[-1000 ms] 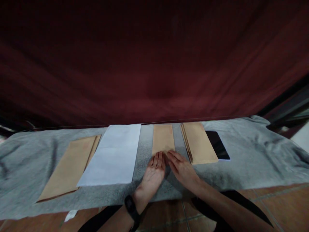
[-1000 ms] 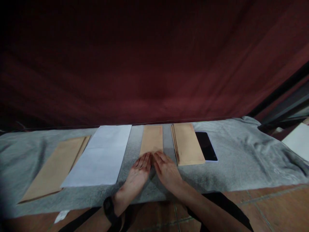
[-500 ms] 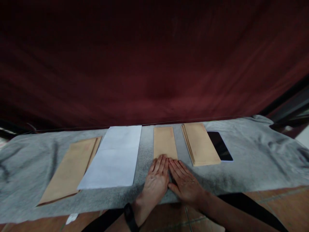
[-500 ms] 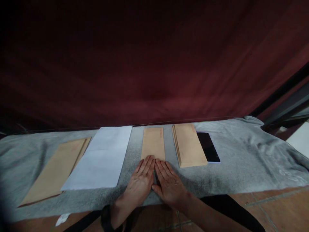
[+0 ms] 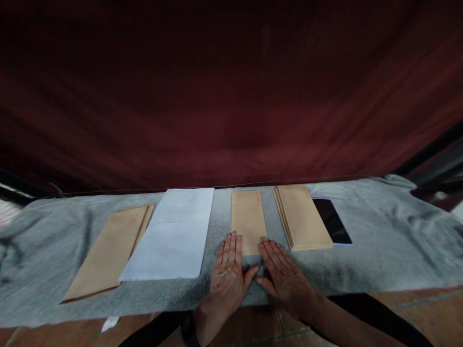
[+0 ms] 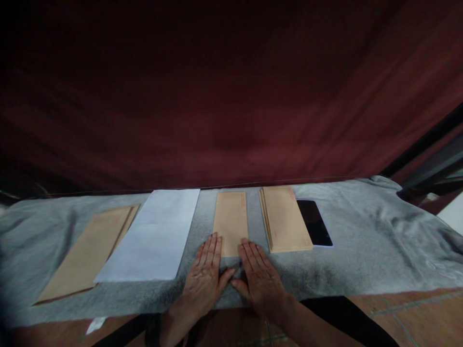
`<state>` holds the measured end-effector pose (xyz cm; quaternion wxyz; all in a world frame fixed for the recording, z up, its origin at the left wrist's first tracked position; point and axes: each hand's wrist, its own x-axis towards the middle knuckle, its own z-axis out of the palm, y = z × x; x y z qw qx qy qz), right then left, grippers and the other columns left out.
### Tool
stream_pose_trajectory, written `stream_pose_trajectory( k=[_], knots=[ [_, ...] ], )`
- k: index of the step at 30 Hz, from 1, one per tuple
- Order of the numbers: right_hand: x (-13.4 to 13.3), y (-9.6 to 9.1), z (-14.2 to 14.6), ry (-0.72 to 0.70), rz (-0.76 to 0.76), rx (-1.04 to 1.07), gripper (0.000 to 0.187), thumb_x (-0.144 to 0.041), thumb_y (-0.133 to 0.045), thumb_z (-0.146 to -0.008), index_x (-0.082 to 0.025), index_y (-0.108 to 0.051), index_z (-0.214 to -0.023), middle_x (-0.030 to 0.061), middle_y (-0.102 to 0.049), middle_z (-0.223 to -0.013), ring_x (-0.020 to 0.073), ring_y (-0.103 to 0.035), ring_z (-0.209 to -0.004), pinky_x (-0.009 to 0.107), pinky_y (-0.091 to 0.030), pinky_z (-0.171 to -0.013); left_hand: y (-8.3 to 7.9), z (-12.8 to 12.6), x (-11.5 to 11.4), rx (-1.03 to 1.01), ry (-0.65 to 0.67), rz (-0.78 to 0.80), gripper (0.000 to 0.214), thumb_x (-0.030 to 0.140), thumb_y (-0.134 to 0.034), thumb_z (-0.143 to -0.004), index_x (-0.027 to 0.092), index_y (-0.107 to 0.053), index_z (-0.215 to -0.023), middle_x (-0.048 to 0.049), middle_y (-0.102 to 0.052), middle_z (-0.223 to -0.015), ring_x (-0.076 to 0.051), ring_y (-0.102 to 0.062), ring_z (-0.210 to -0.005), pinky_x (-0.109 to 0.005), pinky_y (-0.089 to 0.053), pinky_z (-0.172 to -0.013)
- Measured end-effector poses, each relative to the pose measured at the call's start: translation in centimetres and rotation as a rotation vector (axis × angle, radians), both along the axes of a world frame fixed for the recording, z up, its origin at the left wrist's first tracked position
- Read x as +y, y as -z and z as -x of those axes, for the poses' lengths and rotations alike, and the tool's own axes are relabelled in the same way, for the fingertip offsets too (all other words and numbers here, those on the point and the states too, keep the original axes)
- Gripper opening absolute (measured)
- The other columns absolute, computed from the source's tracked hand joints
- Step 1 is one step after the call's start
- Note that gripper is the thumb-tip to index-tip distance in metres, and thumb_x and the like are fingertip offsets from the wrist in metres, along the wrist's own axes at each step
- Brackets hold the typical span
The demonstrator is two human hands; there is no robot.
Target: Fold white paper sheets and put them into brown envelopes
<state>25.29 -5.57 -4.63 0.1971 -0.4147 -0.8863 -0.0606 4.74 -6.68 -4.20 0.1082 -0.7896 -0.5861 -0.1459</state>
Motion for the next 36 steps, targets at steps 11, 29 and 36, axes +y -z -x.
stream_pose_trajectory(
  k=[11, 29, 36],
  knots=[
    [-0.1, 0.3, 0.4, 0.074, 0.018, 0.052, 0.072, -0.045, -0.044, -0.102, -0.008, -0.021, -0.159, 0.0192, -0.040, -0.157, 0.0303, -0.040, -0.144, 0.050, -0.039, -0.117, 0.5, 0.4, -0.6, 0.000, -0.047, -0.047, 0.083, 0.051, -0.048, -0.097, 0.002, -0.018, -0.157, -0.0257, -0.038, -0.156, -0.035, -0.035, -0.147, -0.050, -0.038, -0.116],
    [3.1, 0.9, 3.7, 0.096, 0.217, 0.052, 0.058, -0.043, -0.030, -0.107, -0.017, -0.025, -0.159, 0.0098, -0.036, -0.160, 0.0199, -0.028, -0.150, 0.045, -0.032, -0.122, 1.0, -1.0, 0.9, 0.034, 0.125, 0.051, 0.063, 0.022, -0.039, -0.097, 0.002, -0.025, -0.155, -0.0215, -0.036, -0.159, -0.028, -0.033, -0.149, -0.047, -0.037, -0.118],
    [7.1, 1.0, 3.7, 0.217, 0.215, 0.054, 0.058, -0.045, -0.022, -0.107, -0.017, -0.028, -0.158, 0.0115, -0.037, -0.160, 0.0204, -0.029, -0.150, 0.046, -0.030, -0.122, -0.5, -0.5, 0.9, -0.036, 0.202, 0.101, 0.062, 0.034, -0.047, -0.097, 0.017, -0.034, -0.155, -0.0088, -0.040, -0.159, -0.033, -0.029, -0.150, -0.054, -0.038, -0.117]
  ],
)
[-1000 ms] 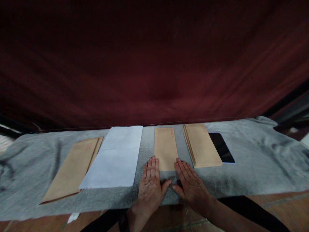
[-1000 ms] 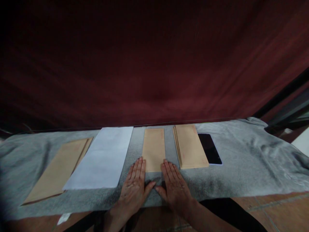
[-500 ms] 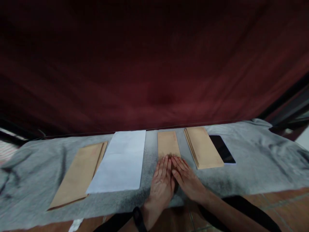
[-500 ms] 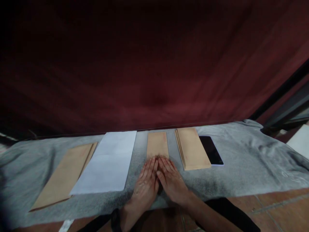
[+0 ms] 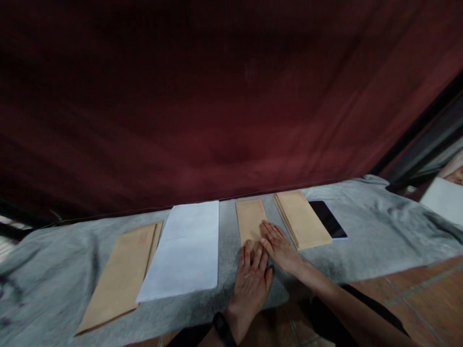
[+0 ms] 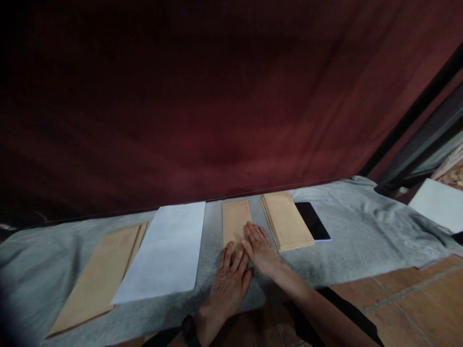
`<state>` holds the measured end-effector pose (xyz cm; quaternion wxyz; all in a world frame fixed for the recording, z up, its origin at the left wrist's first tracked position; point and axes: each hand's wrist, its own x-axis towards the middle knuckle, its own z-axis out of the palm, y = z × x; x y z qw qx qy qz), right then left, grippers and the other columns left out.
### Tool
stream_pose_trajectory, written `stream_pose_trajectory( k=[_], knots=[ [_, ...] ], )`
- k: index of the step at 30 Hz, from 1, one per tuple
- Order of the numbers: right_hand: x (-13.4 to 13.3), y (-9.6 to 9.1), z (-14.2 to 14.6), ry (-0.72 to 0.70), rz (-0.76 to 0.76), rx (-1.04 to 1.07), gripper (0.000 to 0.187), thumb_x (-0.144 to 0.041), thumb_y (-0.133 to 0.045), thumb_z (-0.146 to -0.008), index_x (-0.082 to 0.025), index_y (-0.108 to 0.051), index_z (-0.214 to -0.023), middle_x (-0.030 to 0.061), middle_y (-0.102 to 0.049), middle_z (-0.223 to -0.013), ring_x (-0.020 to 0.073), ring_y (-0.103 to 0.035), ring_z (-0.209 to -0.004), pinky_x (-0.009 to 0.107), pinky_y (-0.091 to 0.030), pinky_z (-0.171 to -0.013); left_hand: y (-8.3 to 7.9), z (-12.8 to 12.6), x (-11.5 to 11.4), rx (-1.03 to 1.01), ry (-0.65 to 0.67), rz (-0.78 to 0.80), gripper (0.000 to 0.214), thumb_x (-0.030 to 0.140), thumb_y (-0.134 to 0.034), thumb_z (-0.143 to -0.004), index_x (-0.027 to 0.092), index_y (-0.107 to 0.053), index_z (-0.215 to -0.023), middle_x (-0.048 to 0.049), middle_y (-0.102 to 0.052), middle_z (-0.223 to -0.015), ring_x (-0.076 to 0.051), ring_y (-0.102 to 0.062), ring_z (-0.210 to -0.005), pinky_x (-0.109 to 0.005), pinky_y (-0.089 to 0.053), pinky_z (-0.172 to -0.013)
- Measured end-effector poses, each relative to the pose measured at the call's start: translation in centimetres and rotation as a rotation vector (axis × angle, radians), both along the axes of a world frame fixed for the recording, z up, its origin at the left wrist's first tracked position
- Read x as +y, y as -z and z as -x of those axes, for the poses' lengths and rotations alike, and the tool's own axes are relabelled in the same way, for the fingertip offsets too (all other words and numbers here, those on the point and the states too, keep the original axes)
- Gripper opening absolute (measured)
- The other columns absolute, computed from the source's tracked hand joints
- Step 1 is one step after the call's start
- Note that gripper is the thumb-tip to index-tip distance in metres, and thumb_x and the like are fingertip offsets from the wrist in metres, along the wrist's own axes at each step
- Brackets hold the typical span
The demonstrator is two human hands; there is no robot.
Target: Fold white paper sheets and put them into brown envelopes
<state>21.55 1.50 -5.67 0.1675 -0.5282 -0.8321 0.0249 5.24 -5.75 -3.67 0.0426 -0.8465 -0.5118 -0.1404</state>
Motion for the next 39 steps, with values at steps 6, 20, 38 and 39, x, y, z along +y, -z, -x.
stream_pose_trajectory(
  k=[6, 20, 38, 39],
  knots=[
    [3.4, -0.3, 1.8, 0.096, -0.006, -0.038, 0.056, -0.039, -0.024, -0.107, -0.013, -0.037, -0.154, 0.0140, -0.037, -0.159, 0.0222, -0.032, -0.149, 0.044, -0.029, -0.121, -0.5, 0.4, 0.0, 0.008, 0.056, 0.047, 0.056, 0.038, -0.043, -0.099, 0.021, -0.040, -0.152, -0.0068, -0.034, -0.163, -0.034, -0.030, -0.149, -0.058, -0.036, -0.117],
    [8.3, -0.6, 4.4, 0.233, -0.059, -0.055, 0.062, -0.045, -0.022, -0.107, -0.005, -0.042, -0.150, 0.0216, -0.037, -0.157, 0.0311, -0.033, -0.148, 0.050, -0.028, -0.119, 0.4, 0.1, 0.1, -0.012, 0.068, 0.139, 0.069, 0.049, -0.044, -0.097, 0.015, -0.032, -0.156, -0.0143, -0.030, -0.163, -0.034, -0.023, -0.152, -0.062, -0.028, -0.120],
    [-1.2, 0.4, 1.8, 0.110, -0.040, -0.012, 0.059, -0.042, -0.028, -0.107, -0.008, -0.034, -0.155, 0.0188, -0.035, -0.159, 0.0250, -0.029, -0.150, 0.049, -0.034, -0.119, -0.1, 1.1, 0.3, -0.011, 0.120, 0.188, 0.068, 0.049, -0.039, -0.099, 0.006, -0.037, -0.152, -0.0189, -0.039, -0.158, -0.031, -0.031, -0.149, -0.056, -0.030, -0.121],
    [-1.9, 0.4, 1.7, 0.108, -0.039, -0.006, 0.060, -0.044, -0.028, -0.107, -0.009, -0.032, -0.155, 0.0180, -0.035, -0.160, 0.0248, -0.030, -0.150, 0.049, -0.035, -0.119, -0.1, 1.2, 0.2, -0.005, 0.123, 0.188, 0.069, 0.050, -0.039, -0.099, 0.005, -0.037, -0.152, -0.0197, -0.040, -0.157, -0.032, -0.032, -0.149, -0.056, -0.031, -0.121]
  ],
)
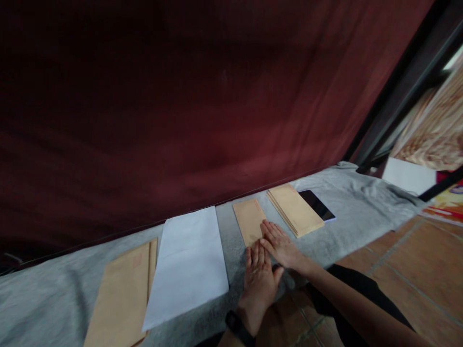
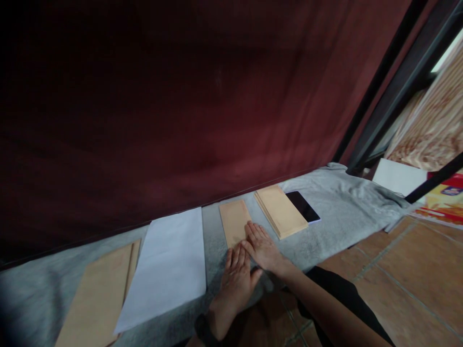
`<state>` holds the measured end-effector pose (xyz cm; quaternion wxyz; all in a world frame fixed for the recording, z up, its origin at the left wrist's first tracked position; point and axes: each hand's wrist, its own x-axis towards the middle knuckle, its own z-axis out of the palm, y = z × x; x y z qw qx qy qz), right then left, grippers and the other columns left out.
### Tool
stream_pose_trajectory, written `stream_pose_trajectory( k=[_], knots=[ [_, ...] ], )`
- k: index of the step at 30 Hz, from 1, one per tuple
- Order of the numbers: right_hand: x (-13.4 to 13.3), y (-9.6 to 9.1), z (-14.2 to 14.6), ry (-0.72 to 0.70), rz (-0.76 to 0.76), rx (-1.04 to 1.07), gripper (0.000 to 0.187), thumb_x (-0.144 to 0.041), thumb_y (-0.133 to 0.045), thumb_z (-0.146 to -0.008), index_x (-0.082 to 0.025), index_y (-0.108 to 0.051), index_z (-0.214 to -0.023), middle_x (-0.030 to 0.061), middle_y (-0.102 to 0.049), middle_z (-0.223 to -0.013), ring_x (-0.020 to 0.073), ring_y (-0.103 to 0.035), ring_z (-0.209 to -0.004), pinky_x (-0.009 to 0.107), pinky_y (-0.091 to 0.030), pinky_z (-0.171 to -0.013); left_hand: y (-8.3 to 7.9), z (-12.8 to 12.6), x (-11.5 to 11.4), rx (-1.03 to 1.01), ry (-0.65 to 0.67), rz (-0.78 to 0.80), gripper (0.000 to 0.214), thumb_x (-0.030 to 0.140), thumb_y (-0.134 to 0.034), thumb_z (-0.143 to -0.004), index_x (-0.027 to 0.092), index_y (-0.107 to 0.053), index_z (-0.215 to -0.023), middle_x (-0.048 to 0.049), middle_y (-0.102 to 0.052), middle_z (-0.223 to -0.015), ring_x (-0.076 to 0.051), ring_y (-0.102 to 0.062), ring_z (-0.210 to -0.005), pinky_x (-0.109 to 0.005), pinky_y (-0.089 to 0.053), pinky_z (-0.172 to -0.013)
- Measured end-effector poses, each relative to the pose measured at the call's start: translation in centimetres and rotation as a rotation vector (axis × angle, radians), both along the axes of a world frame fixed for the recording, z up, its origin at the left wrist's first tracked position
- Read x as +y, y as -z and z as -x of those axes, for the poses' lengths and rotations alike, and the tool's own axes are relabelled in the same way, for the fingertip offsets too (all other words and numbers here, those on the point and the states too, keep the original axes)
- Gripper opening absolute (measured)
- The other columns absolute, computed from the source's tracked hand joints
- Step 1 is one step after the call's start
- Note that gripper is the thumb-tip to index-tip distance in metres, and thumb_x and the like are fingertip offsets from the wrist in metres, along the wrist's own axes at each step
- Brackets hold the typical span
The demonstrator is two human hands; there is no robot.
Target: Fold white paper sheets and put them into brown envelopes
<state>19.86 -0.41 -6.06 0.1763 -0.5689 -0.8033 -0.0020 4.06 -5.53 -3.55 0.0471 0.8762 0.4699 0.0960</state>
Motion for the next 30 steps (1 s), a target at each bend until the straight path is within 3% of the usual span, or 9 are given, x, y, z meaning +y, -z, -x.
stream_pose_trajectory(
  k=[5, 9, 12, 15, 19, 22, 26, 30],
  knots=[
    [-3.4, 0.4, -0.9, -0.033, 0.036, 0.054, 0.056, -0.041, -0.031, -0.107, -0.015, -0.031, -0.157, 0.0146, -0.034, -0.161, 0.0241, -0.031, -0.149, 0.050, -0.035, -0.119, 0.0, 0.4, -0.3, 0.017, 0.022, 0.040, 0.077, 0.057, -0.043, -0.097, 0.003, -0.037, -0.152, -0.0207, -0.030, -0.161, -0.033, -0.024, -0.151, -0.052, -0.029, -0.123],
    [-4.3, -0.8, -1.8, -0.094, 0.179, 0.152, 0.051, -0.041, -0.027, -0.108, -0.022, -0.039, -0.154, 0.0103, -0.038, -0.159, 0.0234, -0.034, -0.148, 0.052, -0.032, -0.120, 0.0, 0.5, -0.6, -0.020, 0.005, 0.094, 0.075, 0.053, -0.043, -0.098, 0.007, -0.031, -0.155, -0.0166, -0.027, -0.163, -0.032, -0.021, -0.152, -0.052, -0.028, -0.124],
    [-2.3, -2.5, -1.4, -0.125, 0.247, 0.254, 0.053, -0.044, -0.021, -0.108, -0.024, -0.041, -0.153, 0.0062, -0.042, -0.158, 0.0202, -0.033, -0.148, 0.050, -0.023, -0.125, -0.1, 0.5, -0.8, -0.056, -0.009, 0.123, 0.077, 0.051, -0.046, -0.097, 0.010, -0.024, -0.158, -0.0146, -0.023, -0.164, -0.031, -0.017, -0.153, -0.053, -0.026, -0.124],
    [1.9, -3.7, 0.5, -0.163, 0.225, 0.294, 0.057, -0.050, -0.022, -0.107, -0.023, -0.040, -0.153, 0.0059, -0.037, -0.160, 0.0201, -0.028, -0.150, 0.046, -0.023, -0.125, -0.5, 0.5, -0.8, -0.067, -0.023, 0.193, 0.078, 0.053, -0.047, -0.096, 0.011, -0.024, -0.158, -0.0143, -0.020, -0.165, -0.031, -0.016, -0.153, -0.053, -0.024, -0.125],
    [8.2, -3.5, 3.9, -0.156, 0.165, 0.142, 0.060, -0.046, -0.016, -0.108, -0.016, -0.040, -0.153, 0.0101, -0.041, -0.158, 0.0201, -0.032, -0.149, 0.045, -0.025, -0.123, -1.1, 0.9, -0.7, -0.086, -0.008, 0.251, 0.075, 0.055, -0.045, -0.097, 0.017, -0.026, -0.158, -0.0103, -0.018, -0.166, -0.031, -0.015, -0.153, -0.054, -0.024, -0.125],
    [11.4, -2.9, 5.8, -0.135, 0.133, 0.065, 0.059, -0.043, -0.017, -0.108, -0.012, -0.040, -0.153, 0.0133, -0.040, -0.158, 0.0238, -0.031, -0.149, 0.050, -0.024, -0.123, -1.2, 1.2, -0.7, -0.100, 0.005, 0.280, 0.075, 0.057, -0.044, -0.096, 0.018, -0.027, -0.158, -0.0097, -0.016, -0.167, -0.031, -0.013, -0.154, -0.054, -0.023, -0.125],
    [12.2, -2.1, 6.3, -0.162, 0.128, 0.046, 0.058, -0.043, -0.020, -0.107, -0.012, -0.037, -0.154, 0.0141, -0.036, -0.159, 0.0251, -0.030, -0.150, 0.051, -0.021, -0.123, -1.1, 1.4, -0.7, -0.127, 0.019, 0.289, 0.074, 0.058, -0.043, -0.096, 0.018, -0.029, -0.157, -0.0091, -0.016, -0.167, -0.031, -0.012, -0.154, -0.055, -0.022, -0.125],
    [10.2, -2.0, 5.6, -0.251, 0.176, 0.014, 0.061, -0.048, -0.020, -0.107, -0.014, -0.035, -0.155, 0.0116, -0.034, -0.161, 0.0229, -0.029, -0.150, 0.047, -0.019, -0.124, -1.2, 1.5, -0.8, -0.147, 0.036, 0.302, 0.075, 0.058, -0.042, -0.097, 0.017, -0.027, -0.158, -0.0080, -0.016, -0.168, -0.030, -0.011, -0.154, -0.053, -0.020, -0.126]
  ],
)
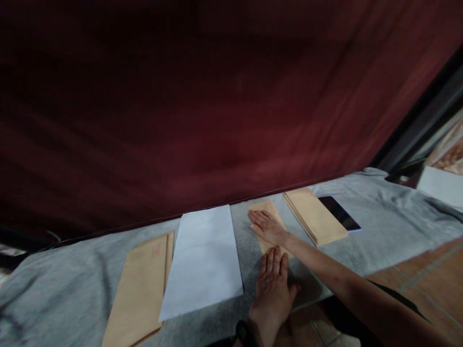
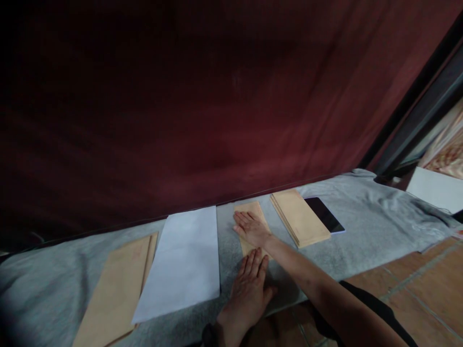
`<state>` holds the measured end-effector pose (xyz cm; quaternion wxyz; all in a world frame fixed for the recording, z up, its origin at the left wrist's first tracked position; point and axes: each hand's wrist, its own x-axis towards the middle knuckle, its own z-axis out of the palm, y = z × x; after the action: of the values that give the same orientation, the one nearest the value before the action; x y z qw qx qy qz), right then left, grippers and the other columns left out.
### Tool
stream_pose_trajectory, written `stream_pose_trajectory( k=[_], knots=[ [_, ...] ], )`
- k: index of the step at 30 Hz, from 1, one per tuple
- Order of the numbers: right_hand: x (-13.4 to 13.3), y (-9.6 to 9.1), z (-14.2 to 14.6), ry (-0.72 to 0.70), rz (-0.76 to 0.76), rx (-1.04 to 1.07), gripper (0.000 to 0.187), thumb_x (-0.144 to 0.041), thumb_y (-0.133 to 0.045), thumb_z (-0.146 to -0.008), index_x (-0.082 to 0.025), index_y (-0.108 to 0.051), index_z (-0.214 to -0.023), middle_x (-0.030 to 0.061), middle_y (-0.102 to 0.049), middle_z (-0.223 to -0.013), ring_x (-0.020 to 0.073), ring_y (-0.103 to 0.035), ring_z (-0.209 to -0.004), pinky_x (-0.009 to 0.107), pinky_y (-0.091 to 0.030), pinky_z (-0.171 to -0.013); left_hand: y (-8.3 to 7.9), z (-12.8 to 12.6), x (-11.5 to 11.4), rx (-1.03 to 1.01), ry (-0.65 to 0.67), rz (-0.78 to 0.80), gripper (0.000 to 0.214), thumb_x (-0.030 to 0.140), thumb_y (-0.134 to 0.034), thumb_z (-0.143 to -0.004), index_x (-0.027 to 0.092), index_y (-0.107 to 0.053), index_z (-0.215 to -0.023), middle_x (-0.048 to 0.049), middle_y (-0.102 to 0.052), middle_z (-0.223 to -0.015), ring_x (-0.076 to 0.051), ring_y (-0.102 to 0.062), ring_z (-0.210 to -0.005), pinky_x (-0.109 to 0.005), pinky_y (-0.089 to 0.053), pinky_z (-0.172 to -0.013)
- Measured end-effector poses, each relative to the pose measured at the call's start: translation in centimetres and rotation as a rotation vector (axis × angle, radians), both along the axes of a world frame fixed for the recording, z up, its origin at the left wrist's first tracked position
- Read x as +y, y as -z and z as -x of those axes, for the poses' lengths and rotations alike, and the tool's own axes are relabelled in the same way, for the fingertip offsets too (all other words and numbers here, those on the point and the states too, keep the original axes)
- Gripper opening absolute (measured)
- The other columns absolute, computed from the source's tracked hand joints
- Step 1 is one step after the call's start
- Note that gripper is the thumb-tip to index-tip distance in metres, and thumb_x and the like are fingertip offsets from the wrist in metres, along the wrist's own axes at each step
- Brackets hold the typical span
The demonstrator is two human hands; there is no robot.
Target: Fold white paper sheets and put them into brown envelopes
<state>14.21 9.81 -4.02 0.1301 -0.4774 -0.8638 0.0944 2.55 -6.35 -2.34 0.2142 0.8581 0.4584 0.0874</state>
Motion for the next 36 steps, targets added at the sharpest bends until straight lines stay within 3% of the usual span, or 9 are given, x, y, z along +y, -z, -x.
stream_pose_trajectory(
  k=[6, 13, 18, 22, 25, 27, 30, 33, 36],
  knots=[
    [-4.1, -1.3, -1.2, -0.069, 0.190, 0.077, 0.069, -0.059, -0.017, -0.105, -0.017, -0.029, -0.158, 0.0087, -0.027, -0.164, 0.0199, -0.021, -0.153, 0.045, -0.011, -0.127, -0.8, 0.1, 0.1, 0.048, -0.003, 0.086, 0.076, 0.057, -0.042, -0.096, 0.016, -0.028, -0.158, -0.0107, -0.020, -0.167, -0.033, -0.015, -0.154, -0.053, -0.019, -0.126],
    [-7.9, -2.5, -3.0, -0.147, 0.370, 0.222, 0.068, -0.061, -0.019, -0.104, -0.020, -0.030, -0.157, 0.0066, -0.028, -0.164, 0.0189, -0.021, -0.153, 0.043, -0.009, -0.128, -3.5, 1.4, 1.4, -0.023, 0.069, 0.236, 0.073, 0.046, -0.056, -0.091, 0.015, -0.036, -0.154, -0.0121, -0.024, -0.166, -0.032, -0.018, -0.154, -0.050, -0.019, -0.126],
    [-10.2, -3.3, -4.3, -0.191, 0.447, 0.304, 0.064, -0.060, -0.022, -0.105, -0.024, -0.034, -0.156, 0.0053, -0.031, -0.163, 0.0187, -0.023, -0.152, 0.044, -0.008, -0.127, -4.8, 2.2, 2.2, -0.070, 0.111, 0.334, 0.060, 0.040, -0.060, -0.089, 0.014, -0.053, -0.143, -0.0150, -0.043, -0.157, -0.032, -0.031, -0.149, -0.048, -0.027, -0.122],
    [-11.6, -4.2, -5.3, -0.220, 0.509, 0.383, 0.061, -0.058, -0.024, -0.105, -0.025, -0.037, -0.155, 0.0055, -0.037, -0.160, 0.0198, -0.026, -0.151, 0.045, -0.009, -0.127, -5.4, 2.8, 2.8, -0.141, 0.163, 0.354, 0.052, 0.035, -0.063, -0.088, 0.020, -0.060, -0.137, -0.0102, -0.047, -0.155, -0.027, -0.038, -0.146, -0.044, -0.030, -0.121],
    [-11.8, -4.5, -6.6, -0.209, 0.554, 0.483, 0.058, -0.056, -0.024, -0.106, -0.027, -0.045, -0.151, 0.0051, -0.044, -0.157, 0.0213, -0.033, -0.149, 0.045, -0.019, -0.126, -5.4, 3.4, 3.3, -0.152, 0.173, 0.361, 0.049, 0.032, -0.060, -0.090, 0.022, -0.060, -0.138, -0.0066, -0.049, -0.153, -0.025, -0.039, -0.145, -0.044, -0.031, -0.121],
    [-11.4, -4.3, -7.8, -0.110, 0.507, 0.544, 0.056, -0.056, -0.025, -0.106, -0.029, -0.050, -0.147, 0.0043, -0.047, -0.155, 0.0229, -0.038, -0.146, 0.047, -0.029, -0.122, -5.0, 3.7, 3.8, -0.181, 0.144, 0.344, 0.044, 0.029, -0.054, -0.093, 0.025, -0.061, -0.136, -0.0036, -0.056, -0.148, -0.021, -0.046, -0.141, -0.041, -0.036, -0.119],
    [-10.5, -3.6, -9.2, 0.065, 0.289, 0.504, 0.051, -0.052, -0.030, -0.106, -0.030, -0.049, -0.148, 0.0042, -0.047, -0.155, 0.0250, -0.042, -0.144, 0.050, -0.035, -0.120, -4.3, 3.3, 5.1, -0.245, 0.009, 0.249, 0.039, 0.025, -0.044, -0.097, 0.026, -0.068, -0.127, -0.0020, -0.069, -0.132, -0.019, -0.063, -0.123, -0.037, -0.047, -0.110],
    [-10.2, -2.5, -9.9, 0.027, 0.112, 0.310, 0.050, -0.042, -0.035, -0.106, -0.027, -0.040, -0.153, 0.0049, -0.043, -0.157, 0.0242, -0.039, -0.145, 0.049, -0.032, -0.122, -3.8, 2.2, 6.8, -0.281, -0.137, 0.077, 0.042, 0.022, -0.038, -0.097, 0.022, -0.068, -0.126, -0.0055, -0.071, -0.127, -0.020, -0.066, -0.117, -0.037, -0.050, -0.107],
    [-11.1, -1.4, -9.7, -0.070, 0.033, 0.151, 0.055, -0.036, -0.040, -0.105, -0.023, -0.030, -0.158, 0.0071, -0.038, -0.160, 0.0232, -0.036, -0.147, 0.048, -0.031, -0.123, -3.3, 0.8, 8.2, -0.235, -0.175, -0.083, 0.045, 0.022, -0.034, -0.099, 0.016, -0.062, -0.134, -0.0092, -0.064, -0.139, -0.021, -0.059, -0.129, -0.038, -0.047, -0.112]
  ],
)
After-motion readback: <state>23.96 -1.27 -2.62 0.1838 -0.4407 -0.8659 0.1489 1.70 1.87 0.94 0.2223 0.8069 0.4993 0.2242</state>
